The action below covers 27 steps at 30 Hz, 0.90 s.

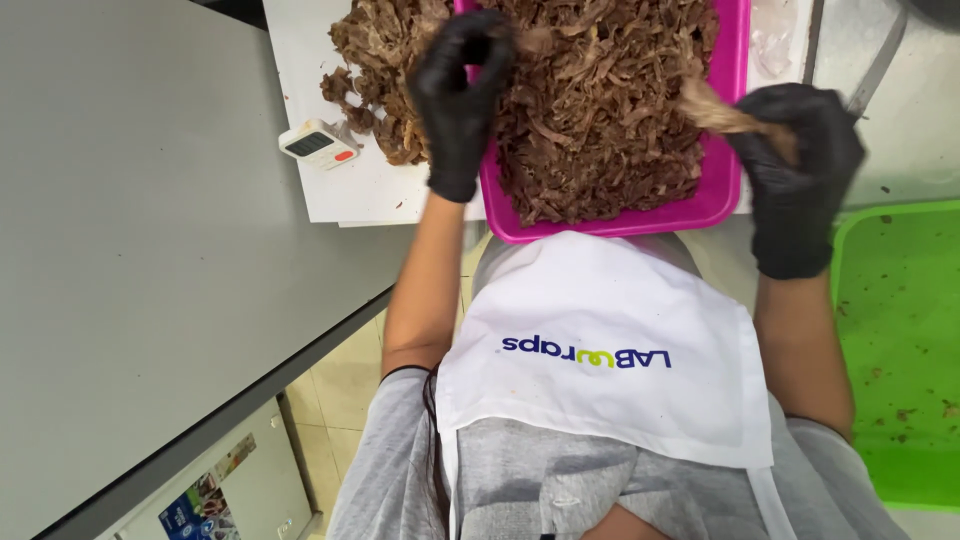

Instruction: Shredding cooked meat into smaller pieces by hand in a plastic tray.

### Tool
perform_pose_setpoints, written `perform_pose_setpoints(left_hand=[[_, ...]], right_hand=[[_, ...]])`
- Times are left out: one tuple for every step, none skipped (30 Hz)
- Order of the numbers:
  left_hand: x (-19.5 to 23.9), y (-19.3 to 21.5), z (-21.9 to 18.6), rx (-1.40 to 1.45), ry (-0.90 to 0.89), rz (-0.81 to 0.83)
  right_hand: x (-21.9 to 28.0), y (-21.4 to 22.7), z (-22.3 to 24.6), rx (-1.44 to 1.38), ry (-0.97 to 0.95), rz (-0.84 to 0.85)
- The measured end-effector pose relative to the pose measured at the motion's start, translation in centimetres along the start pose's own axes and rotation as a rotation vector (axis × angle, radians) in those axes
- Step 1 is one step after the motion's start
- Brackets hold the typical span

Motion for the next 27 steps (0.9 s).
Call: perform_pose_setpoints(left_hand=[[-0.3, 1.1, 0.5, 0.073, 0.052, 0.000], [-0.5, 2.1, 1.1, 0.147, 0.106, 0.002], [0.0, 1.7, 0.8, 0.149, 0.107, 0.003], [0.3, 0.9, 0.6, 0.243, 0.129, 0.075], [0.6, 0.1, 0.4, 0.336, 0.152, 0.147], [1.2, -0.6, -0.2, 0.337, 0.150, 0.149], [2.0, -1.8, -0.7, 0.359, 0.175, 0.231], [2.8, -3.1, -1.2, 0.383, 0.200, 0.312], [3.1, -3.7, -1.5, 0.387, 0.197, 0.313], [3.6, -4.5, -1.7, 0.395, 0.262, 0.367], [4.2, -5.2, -1.8, 0.403, 0.327, 0.422], [4.8, -5.5, -1.3, 0.405, 0.328, 0.419], [5.5, -5.9, -0.6, 0.454, 0.377, 0.418], [6.1, -6.4, 0.1, 0.505, 0.422, 0.420], [6.2, -6.7, 0.6, 0.508, 0.419, 0.418], [6.5, -6.9, 1.1, 0.566, 0.427, 0.399], [6.7, -7.1, 1.6, 0.624, 0.435, 0.379], [6.9, -7.1, 1.4, 0.625, 0.437, 0.374], [7.0, -7.1, 1.0, 0.646, 0.413, 0.384], [7.0, -7.1, 0.6, 0.669, 0.386, 0.394], [6.9, -7.0, 0.2, 0.672, 0.386, 0.392], [6.7, -7.0, -0.3, 0.674, 0.350, 0.411], [6.5, -7.0, -0.9, 0.675, 0.314, 0.430], [6.6, -7.0, -1.0, 0.678, 0.314, 0.426], [6.8, -7.1, -1.0, 0.695, 0.338, 0.433], [7.1, -7.1, -1.0, 0.710, 0.362, 0.438], [7.3, -7.0, -0.9, 0.711, 0.361, 0.429]], right_hand=[[0.2, 0.7, -0.6, -0.090, -0.060, -0.058], [0.6, 1.4, -1.1, -0.179, -0.124, -0.116], [0.9, 1.4, -1.5, -0.177, -0.124, -0.117], [1.1, 1.4, -2.3, -0.321, -0.180, -0.152], [1.4, 1.3, -3.1, -0.465, -0.236, -0.185], [1.1, 0.9, -2.7, -0.464, -0.234, -0.187], [0.8, 0.4, -2.2, -0.509, -0.218, -0.188], [0.6, 0.1, -1.8, -0.550, -0.200, -0.188], [0.8, 0.0, -2.0, -0.546, -0.198, -0.189], [0.9, -0.4, -2.2, -0.624, -0.202, -0.162], [1.0, -0.8, -2.5, -0.701, -0.207, -0.136], [1.1, -1.1, -2.6, -0.700, -0.208, -0.133], [1.1, -1.7, -2.8, -0.751, -0.232, -0.114], [1.0, -2.1, -3.0, -0.800, -0.252, -0.097], [0.6, -2.7, -2.2, -0.796, -0.250, -0.095], [0.2, -3.4, -1.3, -0.654, -0.244, -0.065], [-0.1, -4.1, -0.5, -0.513, -0.238, -0.034], [-0.1, -4.4, -0.4, -0.512, -0.241, -0.031], [-0.2, -5.0, 0.2, -0.341, -0.144, 0.049], [-0.3, -5.6, 0.9, -0.167, -0.044, 0.127], [0.0, -5.8, 0.4, -0.164, -0.044, 0.129], [0.3, -6.1, 0.3, -0.081, 0.020, 0.171], [0.5, -6.5, 0.1, 0.001, 0.083, 0.213], [0.7, -6.6, 0.1, 0.004, 0.083, 0.217], [0.9, -6.5, -0.1, 0.029, 0.059, 0.199], [1.0, -6.6, -0.3, 0.051, 0.037, 0.185], [1.1, -6.9, -0.2, 0.051, 0.039, 0.193]])
Point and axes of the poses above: each hand's wrist, its own x-axis away from the middle knuckle, its own y-axis out of the back of the hand, z = x × y, the point moved 6 cm from there along -x, towards the middle knuckle
